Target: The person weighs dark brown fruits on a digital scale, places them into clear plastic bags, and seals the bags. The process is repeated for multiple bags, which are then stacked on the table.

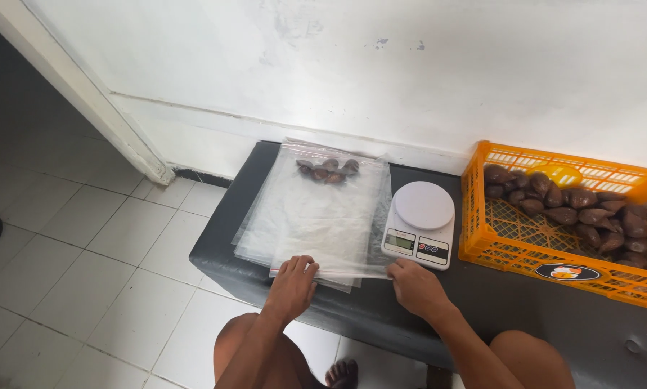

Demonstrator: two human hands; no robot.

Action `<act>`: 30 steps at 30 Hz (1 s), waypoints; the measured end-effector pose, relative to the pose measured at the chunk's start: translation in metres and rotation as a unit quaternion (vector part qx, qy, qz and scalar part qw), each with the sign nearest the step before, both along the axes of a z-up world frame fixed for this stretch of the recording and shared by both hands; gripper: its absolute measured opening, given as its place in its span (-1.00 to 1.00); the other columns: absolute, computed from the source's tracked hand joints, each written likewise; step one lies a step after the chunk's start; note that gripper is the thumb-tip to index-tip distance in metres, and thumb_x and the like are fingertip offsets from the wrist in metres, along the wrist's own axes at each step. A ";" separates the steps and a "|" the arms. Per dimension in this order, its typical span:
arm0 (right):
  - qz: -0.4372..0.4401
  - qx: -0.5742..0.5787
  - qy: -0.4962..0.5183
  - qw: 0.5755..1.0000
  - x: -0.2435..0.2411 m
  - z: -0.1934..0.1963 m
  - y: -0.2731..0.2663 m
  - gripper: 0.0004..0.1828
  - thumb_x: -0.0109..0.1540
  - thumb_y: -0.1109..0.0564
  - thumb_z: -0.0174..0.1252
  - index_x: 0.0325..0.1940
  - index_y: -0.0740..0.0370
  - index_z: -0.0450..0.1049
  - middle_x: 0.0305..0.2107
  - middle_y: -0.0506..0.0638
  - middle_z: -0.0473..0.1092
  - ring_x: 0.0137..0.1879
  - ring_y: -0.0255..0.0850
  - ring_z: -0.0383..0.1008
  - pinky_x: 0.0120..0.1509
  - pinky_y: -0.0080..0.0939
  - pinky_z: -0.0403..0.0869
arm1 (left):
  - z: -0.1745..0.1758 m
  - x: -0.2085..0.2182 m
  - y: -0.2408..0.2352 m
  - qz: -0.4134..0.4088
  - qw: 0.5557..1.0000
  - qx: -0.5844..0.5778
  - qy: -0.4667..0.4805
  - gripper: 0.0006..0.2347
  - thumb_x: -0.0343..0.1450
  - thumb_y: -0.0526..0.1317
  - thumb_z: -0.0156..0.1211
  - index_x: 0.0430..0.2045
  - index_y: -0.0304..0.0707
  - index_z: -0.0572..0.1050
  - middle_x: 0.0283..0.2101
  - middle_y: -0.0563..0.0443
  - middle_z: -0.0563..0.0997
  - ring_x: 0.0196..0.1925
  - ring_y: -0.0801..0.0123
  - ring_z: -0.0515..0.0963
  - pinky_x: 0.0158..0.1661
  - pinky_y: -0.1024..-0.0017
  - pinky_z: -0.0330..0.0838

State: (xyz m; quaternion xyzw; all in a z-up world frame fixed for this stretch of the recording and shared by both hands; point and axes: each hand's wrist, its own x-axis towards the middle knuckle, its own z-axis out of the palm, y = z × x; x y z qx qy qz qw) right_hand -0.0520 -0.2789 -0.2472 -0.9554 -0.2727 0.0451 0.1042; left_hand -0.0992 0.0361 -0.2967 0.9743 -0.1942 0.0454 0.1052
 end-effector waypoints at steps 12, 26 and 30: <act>-0.077 0.041 0.099 0.991 0.010 0.007 -0.017 -0.75 0.40 0.15 -0.17 -0.02 0.10 0.45 -0.24 0.03 0.41 -0.08 -0.15 0.53 -0.02 -0.19 0.55 | 0.016 -0.005 0.021 0.147 0.986 -0.081 -0.011 -0.78 0.50 -0.35 -0.07 -0.17 -0.10 0.58 -0.23 0.06 0.48 -0.04 0.27 0.53 0.02 0.31 0.43; -0.121 0.063 0.195 0.971 0.016 0.018 -0.009 -0.82 0.37 0.09 -0.01 -0.01 0.13 0.45 -0.28 0.07 0.47 -0.12 -0.10 0.59 -0.07 -0.09 0.56 | -0.019 0.008 0.035 0.237 0.954 -0.181 0.021 -0.88 0.39 -0.33 0.19 -0.24 -0.30 0.53 -0.32 -0.17 0.57 -0.25 0.06 0.67 -0.24 0.24 0.61; -0.110 0.048 0.165 0.979 0.021 0.006 -0.010 -0.86 0.33 0.09 0.03 -0.08 0.11 0.44 -0.28 0.08 0.47 -0.11 -0.05 0.59 -0.05 -0.04 0.56 | -0.030 0.015 0.027 0.224 0.974 -0.032 0.016 -0.73 0.37 -0.20 0.20 -0.12 -0.28 0.39 -0.08 -0.19 0.37 0.04 -0.08 0.49 -0.03 0.12 0.52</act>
